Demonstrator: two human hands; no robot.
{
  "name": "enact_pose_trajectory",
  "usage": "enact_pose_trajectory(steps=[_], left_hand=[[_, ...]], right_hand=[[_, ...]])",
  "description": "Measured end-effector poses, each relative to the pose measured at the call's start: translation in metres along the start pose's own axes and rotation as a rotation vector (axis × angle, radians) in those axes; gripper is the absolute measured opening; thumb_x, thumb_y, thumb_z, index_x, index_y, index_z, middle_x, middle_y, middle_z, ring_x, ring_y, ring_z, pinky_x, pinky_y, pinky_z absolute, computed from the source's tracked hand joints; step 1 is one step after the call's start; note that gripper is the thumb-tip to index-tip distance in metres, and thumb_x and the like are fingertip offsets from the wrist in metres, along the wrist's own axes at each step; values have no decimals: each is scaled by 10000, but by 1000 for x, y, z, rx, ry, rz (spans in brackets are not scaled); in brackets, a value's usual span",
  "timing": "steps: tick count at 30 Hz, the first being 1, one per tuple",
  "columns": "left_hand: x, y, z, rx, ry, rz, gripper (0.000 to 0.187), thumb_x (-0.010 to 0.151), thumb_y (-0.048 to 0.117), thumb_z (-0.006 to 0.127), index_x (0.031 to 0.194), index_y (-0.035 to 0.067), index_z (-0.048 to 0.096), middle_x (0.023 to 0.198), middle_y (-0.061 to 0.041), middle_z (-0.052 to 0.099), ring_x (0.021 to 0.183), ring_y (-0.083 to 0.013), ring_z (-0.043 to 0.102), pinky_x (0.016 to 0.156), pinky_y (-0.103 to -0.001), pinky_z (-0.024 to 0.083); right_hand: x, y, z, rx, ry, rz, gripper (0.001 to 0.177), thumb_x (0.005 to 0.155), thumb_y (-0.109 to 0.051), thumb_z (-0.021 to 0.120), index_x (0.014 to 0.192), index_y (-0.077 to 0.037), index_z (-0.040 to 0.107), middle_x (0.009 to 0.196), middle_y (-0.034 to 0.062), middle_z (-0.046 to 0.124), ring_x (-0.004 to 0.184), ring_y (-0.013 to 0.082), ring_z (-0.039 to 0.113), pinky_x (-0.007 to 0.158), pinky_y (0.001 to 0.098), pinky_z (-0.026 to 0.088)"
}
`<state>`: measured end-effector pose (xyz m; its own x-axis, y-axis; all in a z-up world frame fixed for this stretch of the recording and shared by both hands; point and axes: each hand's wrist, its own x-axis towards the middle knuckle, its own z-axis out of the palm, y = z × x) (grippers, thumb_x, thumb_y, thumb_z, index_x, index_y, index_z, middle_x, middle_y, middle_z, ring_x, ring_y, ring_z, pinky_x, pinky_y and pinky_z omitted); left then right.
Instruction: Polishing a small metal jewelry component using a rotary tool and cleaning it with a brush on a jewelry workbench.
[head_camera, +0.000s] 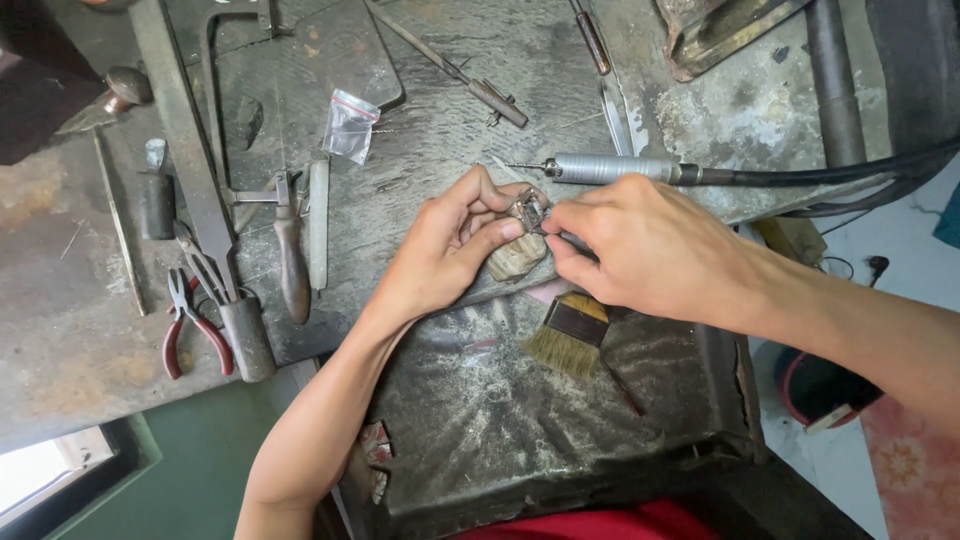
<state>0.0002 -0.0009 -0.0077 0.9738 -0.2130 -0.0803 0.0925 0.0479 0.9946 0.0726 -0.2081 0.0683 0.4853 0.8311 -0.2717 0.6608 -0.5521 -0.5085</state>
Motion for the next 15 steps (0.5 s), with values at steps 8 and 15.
enact_pose_trajectory(steps=[8, 15], left_hand=[[-1, 1, 2, 111, 30, 15, 198, 993, 106, 633, 946, 114, 441, 1214, -208, 744, 1327, -212, 634, 868, -238, 487], [0, 1, 4, 171, 63, 12, 209, 989, 127, 645, 927, 118, 446, 1114, -75, 766, 742, -60, 498, 648, -251, 409]], right_hand=[[8, -12, -13, -22, -130, 173, 369, 1033, -182, 578, 695, -64, 670, 552, 62, 635, 401, 225, 551, 399, 405, 464], [5, -7, -7, -127, -147, 47, 374, 1051, -115, 572, 686, -60, 633, 572, 38, 613, 413, 209, 594, 429, 377, 573]])
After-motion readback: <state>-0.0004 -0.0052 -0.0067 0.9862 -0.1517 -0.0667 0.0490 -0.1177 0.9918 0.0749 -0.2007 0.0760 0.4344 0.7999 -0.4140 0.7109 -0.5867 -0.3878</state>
